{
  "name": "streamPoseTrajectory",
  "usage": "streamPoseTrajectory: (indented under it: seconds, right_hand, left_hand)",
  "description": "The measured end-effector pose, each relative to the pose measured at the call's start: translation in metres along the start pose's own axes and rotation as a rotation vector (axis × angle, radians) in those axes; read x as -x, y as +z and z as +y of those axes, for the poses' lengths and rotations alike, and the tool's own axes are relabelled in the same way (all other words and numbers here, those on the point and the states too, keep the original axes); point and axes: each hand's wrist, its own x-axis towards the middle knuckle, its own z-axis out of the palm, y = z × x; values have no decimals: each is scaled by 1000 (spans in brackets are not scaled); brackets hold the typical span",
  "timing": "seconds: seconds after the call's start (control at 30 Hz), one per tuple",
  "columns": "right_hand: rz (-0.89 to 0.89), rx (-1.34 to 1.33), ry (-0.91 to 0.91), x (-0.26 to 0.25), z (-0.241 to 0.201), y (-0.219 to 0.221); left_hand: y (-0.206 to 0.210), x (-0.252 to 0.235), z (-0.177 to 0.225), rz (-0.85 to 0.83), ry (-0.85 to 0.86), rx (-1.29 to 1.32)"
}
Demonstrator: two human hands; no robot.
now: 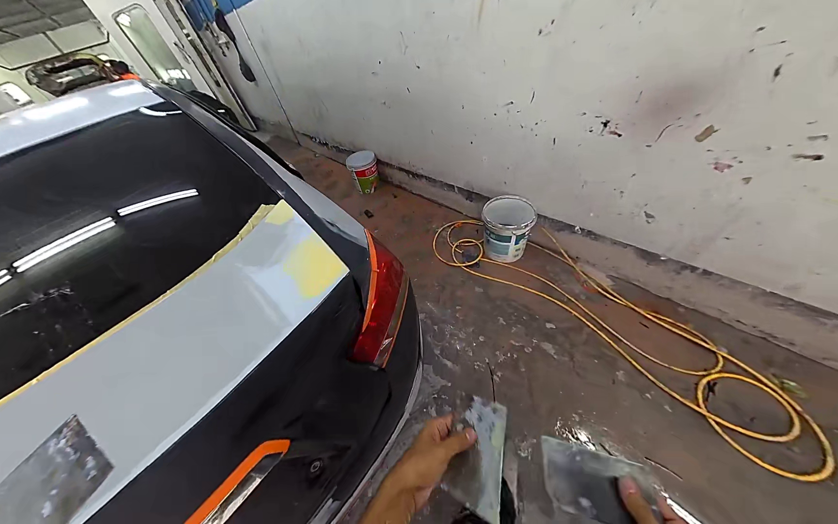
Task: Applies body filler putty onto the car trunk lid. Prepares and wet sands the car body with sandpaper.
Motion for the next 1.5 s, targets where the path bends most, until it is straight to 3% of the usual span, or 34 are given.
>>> streamPoseTrajectory:
  seconds: [0.17, 0.3, 0.47, 0.7, 0.77, 0.83, 0.97, 1.03, 1.13, 1.3, 1.5]
  right_hand:
    - [-63, -110, 74, -120, -50, -14]
    - [-93, -126, -75, -204, -124, -20]
    - [-62, -137, -78, -292, -224, -13]
    - [-122, -133, -98, -440, -261, 8]
    - [-167, -105, -108, -489, -275, 5]
    - [-290, -42, -110, -536, -296, -1]
    - [-541, 121, -151, -608, -354, 6]
    - [-643, 239, -229, -640, -384, 20]
    - [-765, 444, -316, -679, -413, 48]
    - [-874, 707, -541, -717, -418, 113]
    - [-1014, 558, -564, -738, -405, 215]
  left_hand:
    - [22, -114, 50, 326, 113, 207]
    - [68, -206, 110, 478, 140, 387]
    - [126, -310, 173, 435, 172, 397]
    - [195, -421, 187, 192, 377, 432]
    - [197, -448, 195, 61, 410, 560]
    - [194, -468, 213, 46, 355, 703]
    - [212, -515, 259, 375, 248, 796]
    - [220, -542, 280, 424, 300, 895]
    - [222, -569, 300, 444, 424, 1031]
    - [189, -601, 308, 485, 562, 1107]
    - [134, -616, 327, 760, 586, 1038]
